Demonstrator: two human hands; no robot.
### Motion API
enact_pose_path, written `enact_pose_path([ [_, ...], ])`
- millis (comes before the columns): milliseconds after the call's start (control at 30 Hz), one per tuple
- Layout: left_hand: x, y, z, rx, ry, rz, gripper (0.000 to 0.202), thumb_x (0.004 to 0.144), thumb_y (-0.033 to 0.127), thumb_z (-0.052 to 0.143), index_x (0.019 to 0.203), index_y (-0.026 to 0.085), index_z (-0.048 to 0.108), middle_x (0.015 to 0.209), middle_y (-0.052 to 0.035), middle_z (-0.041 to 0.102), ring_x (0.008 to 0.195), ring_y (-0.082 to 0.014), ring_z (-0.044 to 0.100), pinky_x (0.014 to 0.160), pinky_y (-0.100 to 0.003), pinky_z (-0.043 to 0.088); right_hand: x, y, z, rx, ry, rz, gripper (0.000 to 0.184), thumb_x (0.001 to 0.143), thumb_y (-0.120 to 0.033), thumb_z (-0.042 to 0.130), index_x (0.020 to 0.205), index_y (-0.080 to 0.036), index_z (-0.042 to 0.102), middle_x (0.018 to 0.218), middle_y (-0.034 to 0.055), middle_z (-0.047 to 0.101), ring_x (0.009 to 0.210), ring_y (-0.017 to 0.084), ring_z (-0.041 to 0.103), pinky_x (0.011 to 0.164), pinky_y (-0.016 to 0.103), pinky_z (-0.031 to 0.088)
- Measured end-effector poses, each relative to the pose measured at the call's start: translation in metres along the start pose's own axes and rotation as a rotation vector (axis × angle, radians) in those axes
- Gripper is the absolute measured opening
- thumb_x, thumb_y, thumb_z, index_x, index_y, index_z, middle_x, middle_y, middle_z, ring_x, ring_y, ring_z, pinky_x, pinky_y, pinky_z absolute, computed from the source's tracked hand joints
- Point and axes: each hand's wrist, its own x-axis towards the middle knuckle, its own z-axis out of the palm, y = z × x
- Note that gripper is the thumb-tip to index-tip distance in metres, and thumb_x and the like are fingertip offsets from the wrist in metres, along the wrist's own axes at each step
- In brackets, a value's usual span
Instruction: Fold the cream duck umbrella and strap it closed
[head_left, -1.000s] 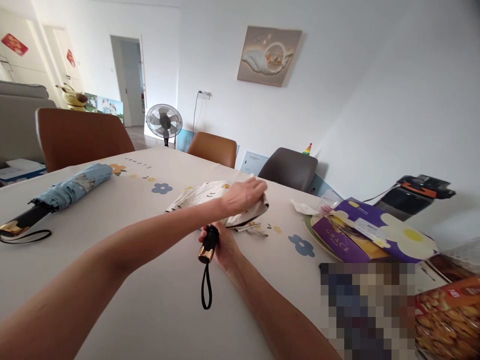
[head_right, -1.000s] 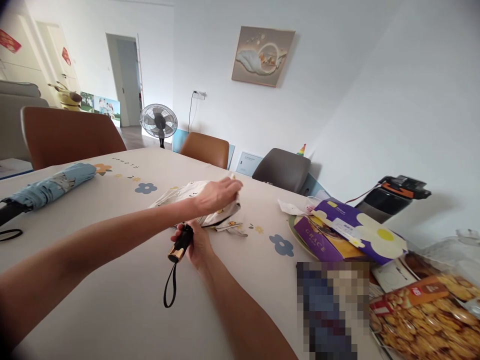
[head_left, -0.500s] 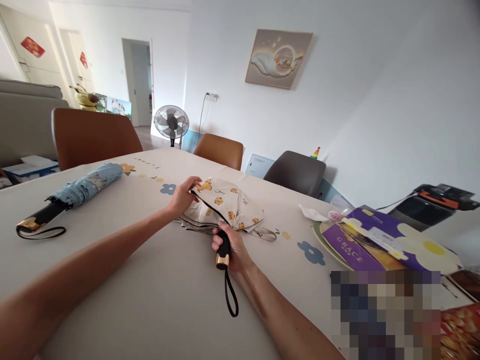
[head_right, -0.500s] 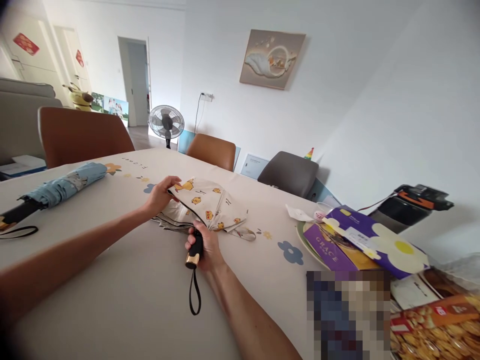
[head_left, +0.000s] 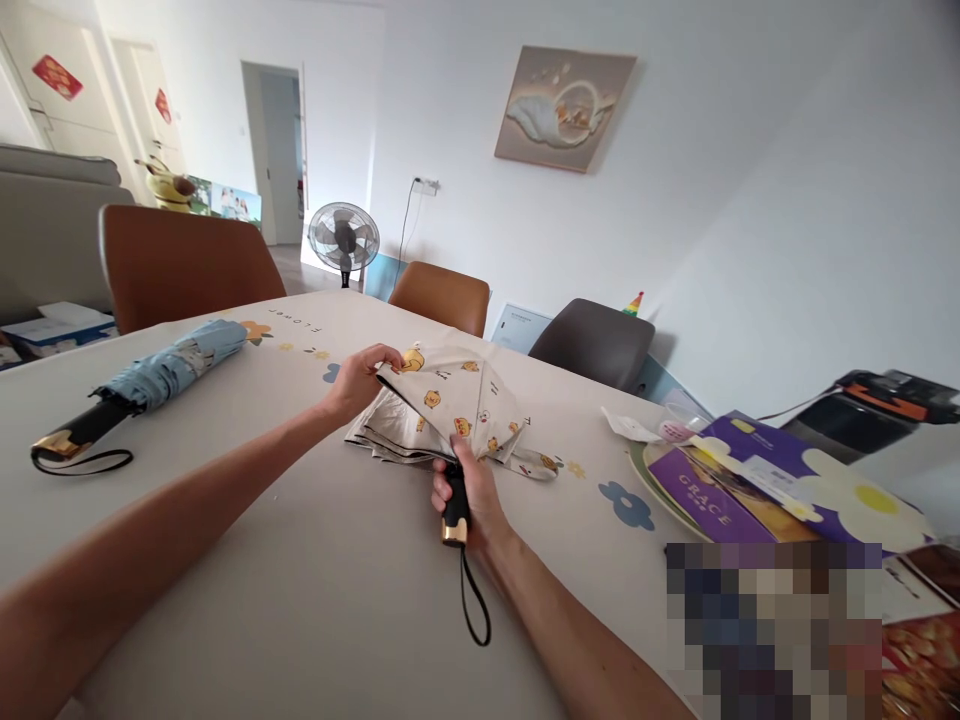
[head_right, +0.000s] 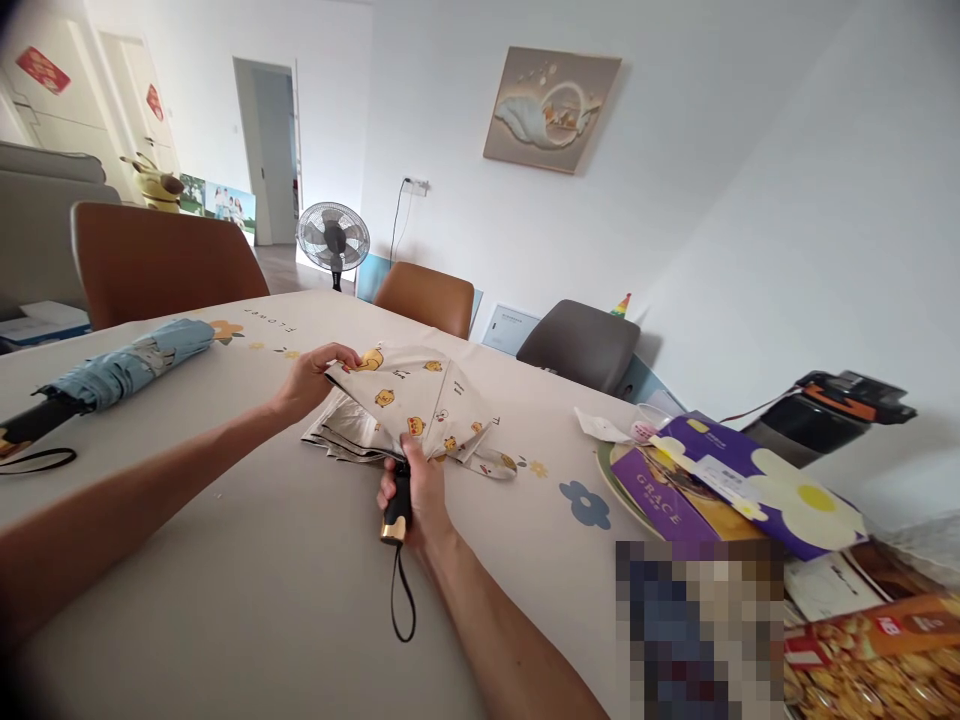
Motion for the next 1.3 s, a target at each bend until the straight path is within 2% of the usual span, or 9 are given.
enact_pose_path([
  [100, 0.004, -0.003, -0.015, 0.096, -0.013, -0.006, 0.016, 0.058, 0.011, 0.044, 0.057, 0.018, 0.058, 0.079, -0.0017, 0.066, 0.078, -0.0150, 0.059, 0.073, -0.027, 0.044, -0.005, 0.008, 0.004, -0.172, 0.020, -0.119, 0.034, 0.072, -0.047, 0.064, 0.073, -0.017, 0.048, 0.056, -0.0041, 0.052, 0.031, 0.007, 0.041, 0.027, 0.022, 0.036],
  [167, 0.007, -0.005, -0.022, 0.167, 0.067, -0.057, 0.021, 0.060, 0.010, 0.040, 0.056, 0.018, 0.058, 0.074, -0.0022, 0.065, 0.072, -0.0149, 0.057, 0.068, -0.027, 0.044, -0.007, 0.011, 0.006, -0.264, 0.017, -0.144, 0.034, 0.071, -0.046, 0.066, 0.078, -0.018, 0.048, 0.057, -0.0046, 0.052, 0.031, 0.009, 0.043, 0.025, 0.023, 0.036],
  [267, 0.010, -0.002, -0.024, 0.255, 0.191, -0.122, 0.026, 0.064, 0.009, 0.035, 0.062, 0.019, 0.059, 0.069, -0.0020, 0.063, 0.065, -0.0153, 0.055, 0.063, -0.029, 0.042, -0.006, 0.009, 0.009, -0.326, 0.014, -0.083, 0.034, 0.071, -0.046, 0.066, 0.078, -0.019, 0.046, 0.056, -0.0043, 0.053, 0.033, 0.011, 0.046, 0.025, 0.025, 0.039],
  [333, 0.008, 0.008, -0.017, 0.281, 0.179, -0.111, 0.026, 0.066, 0.009, 0.036, 0.063, 0.020, 0.059, 0.072, -0.0010, 0.064, 0.068, -0.0156, 0.056, 0.065, -0.029, 0.043, -0.004, 0.006, 0.009, -0.312, 0.027, -0.036, 0.034, 0.070, -0.046, 0.066, 0.076, -0.019, 0.046, 0.055, -0.0039, 0.053, 0.034, 0.011, 0.046, 0.026, 0.026, 0.040],
  [567, -0.006, 0.068, 0.032, 0.327, -0.141, 0.142, 0.029, 0.077, 0.009, 0.036, 0.070, 0.023, 0.061, 0.086, 0.0017, 0.068, 0.089, -0.0149, 0.057, 0.080, -0.027, 0.044, -0.002, 0.002, 0.010, -0.266, 0.029, -0.017, 0.033, 0.070, -0.045, 0.065, 0.071, -0.019, 0.045, 0.053, -0.0033, 0.053, 0.032, 0.010, 0.046, 0.026, 0.024, 0.038],
  [700, 0.006, 0.096, 0.071, 0.483, -0.551, 0.126, 0.033, 0.081, 0.013, 0.033, 0.089, 0.024, 0.064, 0.102, -0.0014, 0.065, 0.101, -0.0186, 0.054, 0.079, -0.029, 0.045, -0.002, 0.003, 0.010, -0.271, 0.025, -0.034, 0.033, 0.070, -0.045, 0.062, 0.070, -0.019, 0.042, 0.053, -0.0030, 0.053, 0.030, 0.010, 0.047, 0.026, 0.023, 0.035],
  [900, 0.013, 0.104, 0.140, 0.560, -0.958, 0.214, 0.031, 0.068, 0.011, 0.054, 0.090, 0.028, 0.067, 0.099, -0.0028, 0.066, 0.085, -0.0189, 0.060, 0.070, -0.028, 0.046, -0.005, 0.003, 0.009, -0.272, -0.003, -0.049, 0.021, 0.068, -0.036, 0.057, 0.068, -0.019, 0.043, 0.050, -0.0032, 0.053, 0.030, 0.011, 0.047, 0.026, 0.022, 0.031],
  [1067, 0.001, 0.087, 0.177, 0.669, -1.020, 0.279, 0.019, 0.053, -0.003, 0.059, 0.059, 0.015, 0.059, 0.080, -0.0107, 0.064, 0.074, -0.0233, 0.060, 0.066, -0.034, 0.046, -0.008, 0.006, 0.005, -0.390, -0.065, -0.141, 0.024, 0.069, -0.040, 0.046, 0.055, -0.020, 0.043, 0.035, -0.0017, 0.046, 0.027, 0.009, 0.038, 0.028, 0.021, 0.026],
  [1300, 0.002, 0.080, 0.172, 0.648, -0.905, 0.357, 0.016, 0.070, 0.005, 0.050, 0.068, 0.017, 0.060, 0.084, -0.0095, 0.063, 0.081, -0.0242, 0.059, 0.067, -0.035, 0.045, -0.008, 0.006, 0.010, -0.400, -0.030, -0.144, 0.020, 0.066, -0.037, 0.049, 0.054, -0.023, 0.042, 0.030, -0.0021, 0.044, 0.025, 0.010, 0.034, 0.028, 0.023, 0.025],
])
